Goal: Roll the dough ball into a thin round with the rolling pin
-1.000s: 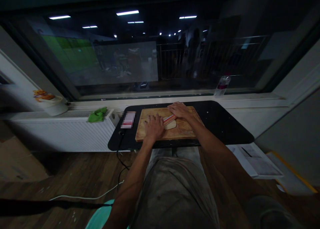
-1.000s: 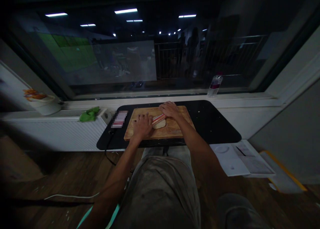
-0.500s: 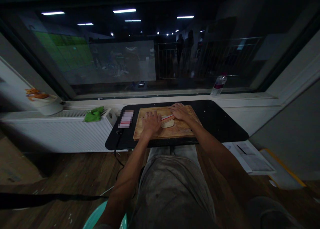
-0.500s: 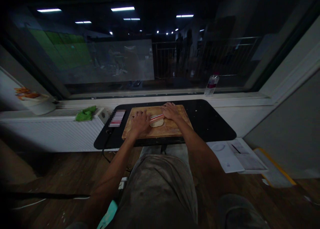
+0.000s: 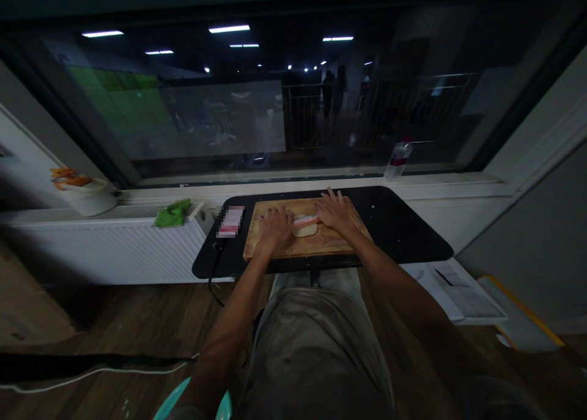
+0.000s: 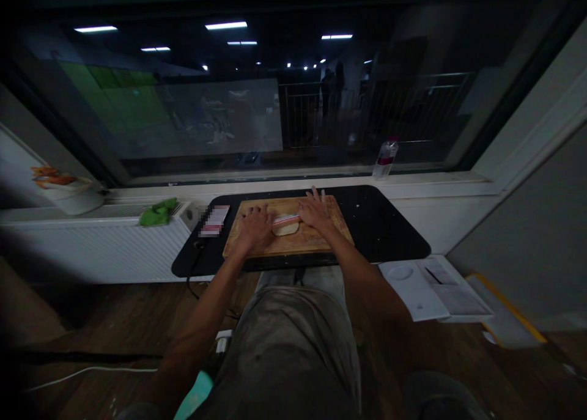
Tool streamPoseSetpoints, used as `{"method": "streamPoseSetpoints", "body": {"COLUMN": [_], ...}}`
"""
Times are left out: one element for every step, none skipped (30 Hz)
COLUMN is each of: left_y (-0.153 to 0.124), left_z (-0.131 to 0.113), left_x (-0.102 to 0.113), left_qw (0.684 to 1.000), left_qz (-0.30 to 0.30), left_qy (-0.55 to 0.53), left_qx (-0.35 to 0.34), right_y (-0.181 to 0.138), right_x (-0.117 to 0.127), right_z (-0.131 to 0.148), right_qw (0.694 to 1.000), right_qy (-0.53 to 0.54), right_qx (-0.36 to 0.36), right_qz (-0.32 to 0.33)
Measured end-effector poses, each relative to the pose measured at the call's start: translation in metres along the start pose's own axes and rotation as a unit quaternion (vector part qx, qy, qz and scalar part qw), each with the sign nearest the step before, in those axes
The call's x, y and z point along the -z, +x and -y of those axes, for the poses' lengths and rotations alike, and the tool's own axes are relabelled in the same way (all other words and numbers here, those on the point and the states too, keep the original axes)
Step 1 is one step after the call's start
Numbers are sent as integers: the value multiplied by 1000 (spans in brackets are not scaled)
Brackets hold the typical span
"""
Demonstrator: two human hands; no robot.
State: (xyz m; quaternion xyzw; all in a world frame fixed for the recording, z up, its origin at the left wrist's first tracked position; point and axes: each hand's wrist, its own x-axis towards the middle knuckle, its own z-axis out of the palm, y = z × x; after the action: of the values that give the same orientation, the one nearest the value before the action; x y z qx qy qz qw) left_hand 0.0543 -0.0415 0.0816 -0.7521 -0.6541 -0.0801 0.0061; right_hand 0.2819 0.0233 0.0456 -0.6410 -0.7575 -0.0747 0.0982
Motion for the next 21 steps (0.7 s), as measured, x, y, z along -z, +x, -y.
{"method": "streamPoseSetpoints", "body": {"left_y": [1, 2, 3, 3, 4, 4, 4, 5, 5, 5, 4, 4, 4, 3, 3, 2, 1, 0, 0, 0, 0], "left_z": [0, 0, 0, 1, 1, 1, 1, 1, 1, 1, 0, 0, -1, -1, -1, -2, -2, -2, -2, -2, -1], "left_x": [0, -1, -1, -1, -2, -2, -2, -2, -2, -1, -1, 0, 1, 1, 2, 2, 2, 2, 1, 1, 0], "left_qw": [1000, 1000, 1000, 1000, 1000, 1000, 1000, 1000, 1000, 1000, 1000, 1000, 1000, 1000, 1000, 1000, 1000, 1000, 1000, 1000, 1000], "left_qz": [0, 1, 0, -1, -1, -2, -3, -3, -2, -1, 0, 1, 1, 1, 1, -1, -4, -8, -11, -14, -15], "left_qy": [-1, 0, 1, 2, 2, 2, 2, 3, 2, 2, 1, 0, -2, -4, -4, -3, -1, 2, 5, 6, 6], "left_qx": [5, 7, 8, 8, 7, 5, 4, 3, 3, 2, 4, 5, 6, 7, 7, 6, 2, -4, -9, -14, -17], "right_y": [-1, -2, -3, -3, -4, -5, -7, -8, -10, -12, -14, -16, -18, -21, -23, -25, -27, -29, -31, -32, -34], "right_x": [-1, -2, -3, -3, -4, -4, -4, -4, -4, -3, -3, -2, -2, -1, -1, -1, 0, 0, 1, 1, 2], "right_z": [0, 0, 0, 0, 0, 0, 0, 0, 0, 0, 1, 2, 3, 4, 5, 6, 7, 8, 9, 10, 10], "right_qw": [1000, 1000, 1000, 1000, 1000, 1000, 1000, 1000, 1000, 1000, 1000, 1000, 999, 999, 999, 999, 999, 998, 998, 998, 998], "right_qy": [0, 0, 0, -1, -2, -2, -3, -3, -5, -7, -10, -13, -14, -14, -12, -11, -10, -11, -12, -13, -12], "right_qx": [-5, -11, -16, -20, -21, -20, -17, -15, -14, -15, -18, -24, -30, -35, -39, -42, -44, -44, -45, -47, -49], "right_qz": [-2, -2, -2, -3, -4, -7, -12, -17, -20, -21, -19, -16, -13, -13, -16, -22, -29, -35, -39, -40, -38]}}
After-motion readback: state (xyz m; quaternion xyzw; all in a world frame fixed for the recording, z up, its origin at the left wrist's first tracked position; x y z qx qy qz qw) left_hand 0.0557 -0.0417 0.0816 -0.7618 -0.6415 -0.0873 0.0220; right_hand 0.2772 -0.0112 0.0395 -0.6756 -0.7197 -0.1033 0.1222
